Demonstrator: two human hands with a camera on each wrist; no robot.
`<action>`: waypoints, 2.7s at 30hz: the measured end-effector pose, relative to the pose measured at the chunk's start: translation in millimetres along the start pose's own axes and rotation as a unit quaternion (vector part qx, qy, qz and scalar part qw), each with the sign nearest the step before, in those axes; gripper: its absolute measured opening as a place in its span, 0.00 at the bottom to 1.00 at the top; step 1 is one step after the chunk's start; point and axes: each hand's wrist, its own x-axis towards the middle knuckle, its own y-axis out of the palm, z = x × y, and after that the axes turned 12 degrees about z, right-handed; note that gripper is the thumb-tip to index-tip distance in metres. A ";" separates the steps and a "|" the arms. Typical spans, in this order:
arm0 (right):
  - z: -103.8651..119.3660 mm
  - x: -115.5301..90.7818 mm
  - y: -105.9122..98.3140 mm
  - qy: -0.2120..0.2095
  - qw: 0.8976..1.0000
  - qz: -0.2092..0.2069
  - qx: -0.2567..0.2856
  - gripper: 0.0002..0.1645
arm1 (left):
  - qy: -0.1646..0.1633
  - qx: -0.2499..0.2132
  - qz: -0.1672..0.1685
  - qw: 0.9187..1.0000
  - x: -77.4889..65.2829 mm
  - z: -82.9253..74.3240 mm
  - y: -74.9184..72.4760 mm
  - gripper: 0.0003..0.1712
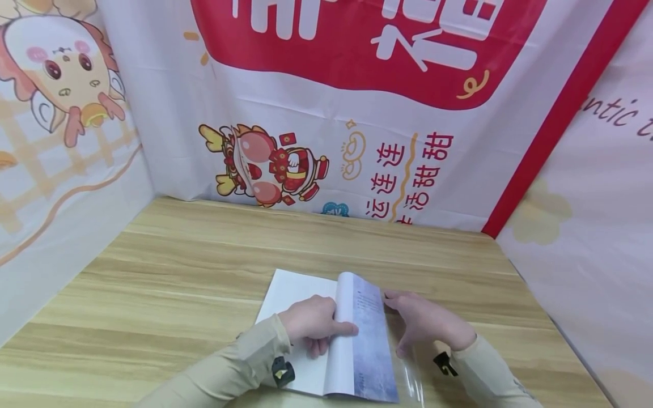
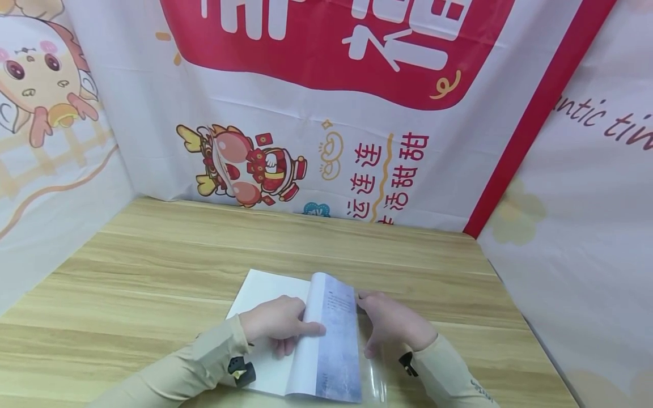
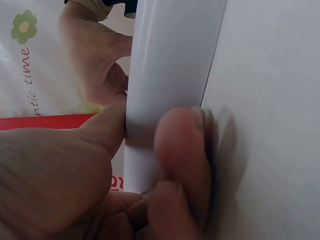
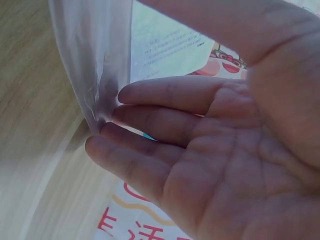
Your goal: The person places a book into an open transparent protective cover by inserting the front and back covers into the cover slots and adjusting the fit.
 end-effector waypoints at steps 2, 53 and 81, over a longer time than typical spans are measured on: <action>0.1 0.8 0.5 0.005 1.000 0.002 0.000 0.59 | -0.001 0.007 0.000 1.000 0.0 -0.5 -0.3 0.26; 3.4 -2.0 2.1 0.054 0.999 -0.011 0.000 0.54 | -0.022 0.123 -0.057 0.990 -3.5 -10.8 10.6 0.28; -3.7 -1.9 2.4 0.026 0.999 -0.023 -0.003 0.51 | -0.025 0.056 0.004 0.998 -5.3 -7.3 3.0 0.26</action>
